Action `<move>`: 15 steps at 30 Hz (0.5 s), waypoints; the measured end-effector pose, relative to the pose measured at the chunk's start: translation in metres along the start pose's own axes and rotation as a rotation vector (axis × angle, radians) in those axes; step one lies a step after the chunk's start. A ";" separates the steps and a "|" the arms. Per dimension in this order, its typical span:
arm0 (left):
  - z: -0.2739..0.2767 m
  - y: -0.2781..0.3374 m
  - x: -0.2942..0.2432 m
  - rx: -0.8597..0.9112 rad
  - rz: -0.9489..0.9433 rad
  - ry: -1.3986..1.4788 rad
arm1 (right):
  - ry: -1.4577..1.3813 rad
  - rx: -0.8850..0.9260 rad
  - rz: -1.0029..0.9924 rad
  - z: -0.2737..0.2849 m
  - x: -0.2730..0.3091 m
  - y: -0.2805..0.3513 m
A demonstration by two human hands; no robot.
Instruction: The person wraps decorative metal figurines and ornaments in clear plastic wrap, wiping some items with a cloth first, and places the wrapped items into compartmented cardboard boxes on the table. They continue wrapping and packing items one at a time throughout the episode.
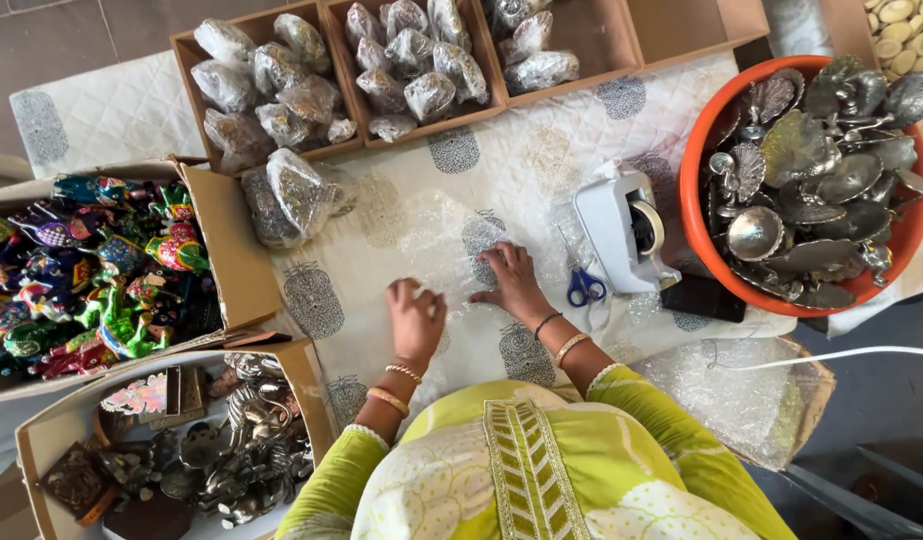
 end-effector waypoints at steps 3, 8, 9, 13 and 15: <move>-0.017 -0.001 -0.039 0.098 -0.311 0.076 | -0.026 -0.021 0.001 0.007 0.003 -0.002; -0.058 0.015 -0.012 0.457 -0.303 -0.172 | -0.080 0.047 0.004 -0.011 -0.020 -0.004; -0.055 0.017 -0.003 0.461 -0.274 -0.162 | -0.077 0.059 0.004 -0.013 -0.023 -0.005; -0.038 0.031 0.014 0.497 -0.319 -0.232 | -0.046 0.062 -0.018 -0.005 -0.013 -0.003; -0.036 0.045 0.013 0.375 -0.547 -0.303 | -0.035 0.033 -0.012 0.001 -0.010 -0.001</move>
Point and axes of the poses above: each hand's wrist, its own y-axis away from the middle knuckle, its own z-axis out of the back of the hand, x = y × z, the point moved 10 cm from there along -y, towards the middle knuckle, and after that the axes turned 2 degrees about -x, right-handed, at the moved point
